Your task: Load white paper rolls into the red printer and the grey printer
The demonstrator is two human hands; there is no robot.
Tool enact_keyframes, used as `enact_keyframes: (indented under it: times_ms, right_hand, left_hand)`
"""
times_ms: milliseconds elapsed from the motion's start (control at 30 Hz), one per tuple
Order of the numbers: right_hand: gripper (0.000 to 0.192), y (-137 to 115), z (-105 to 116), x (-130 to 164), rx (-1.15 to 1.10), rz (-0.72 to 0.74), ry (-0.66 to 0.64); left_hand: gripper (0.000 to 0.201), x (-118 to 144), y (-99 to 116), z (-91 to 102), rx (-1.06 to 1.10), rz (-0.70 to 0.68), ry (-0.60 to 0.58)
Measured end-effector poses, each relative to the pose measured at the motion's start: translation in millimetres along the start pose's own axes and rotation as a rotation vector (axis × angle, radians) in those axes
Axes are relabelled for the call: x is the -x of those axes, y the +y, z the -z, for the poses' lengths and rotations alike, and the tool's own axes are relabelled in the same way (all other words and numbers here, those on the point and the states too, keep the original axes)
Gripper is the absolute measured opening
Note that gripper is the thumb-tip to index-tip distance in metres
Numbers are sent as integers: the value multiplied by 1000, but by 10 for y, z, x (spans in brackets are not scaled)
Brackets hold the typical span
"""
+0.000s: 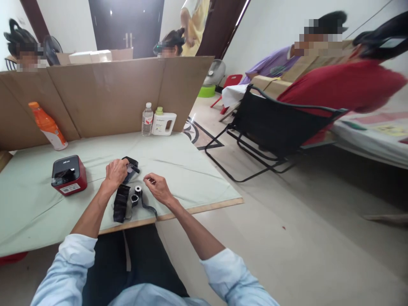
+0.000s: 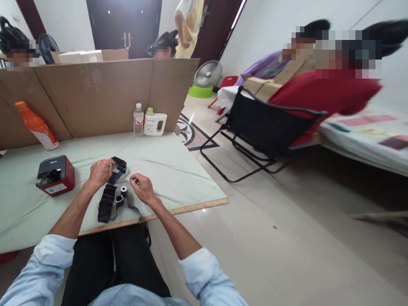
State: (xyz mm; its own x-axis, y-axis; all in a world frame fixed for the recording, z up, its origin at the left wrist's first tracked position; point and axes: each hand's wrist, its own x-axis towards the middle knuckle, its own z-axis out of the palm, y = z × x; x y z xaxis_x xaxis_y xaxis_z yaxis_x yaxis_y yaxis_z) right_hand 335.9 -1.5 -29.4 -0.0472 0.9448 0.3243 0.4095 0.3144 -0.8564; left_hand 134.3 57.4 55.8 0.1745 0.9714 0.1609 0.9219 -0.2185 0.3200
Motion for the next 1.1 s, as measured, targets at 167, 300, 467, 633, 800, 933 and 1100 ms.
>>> enact_keyframes:
  times_ms: [167, 300, 467, 633, 800, 933, 1100]
  right_hand:
    - [66, -38, -165, -122, -43, -12, 68]
    - [45, -171, -107, -203, 28, 52, 106]
    - [40, -60, 93, -66, -72, -69, 187]
    - [45, 174, -65, -109, -549, -410, 164]
    - [35, 89, -466, -431, -693, -506, 71]
    - [31, -76, -618, -675, -676, -447, -47]
    - [36, -57, -475, -586, -568, -343, -22]
  left_hand:
    - [26, -4, 2, 69, 86, -75, -28]
    - [27, -90, 164, -22, 252, -242, -143]
    - [45, -420, -107, -77, 269, -196, -39]
    - [80, -495, -732, -190, 282, 194, -129]
    - [73, -285, -818, -386, 475, 162, -172]
    - [62, -98, -730, -314, 209, 217, -16]
    - [54, 163, -633, -135, 35, 299, 118]
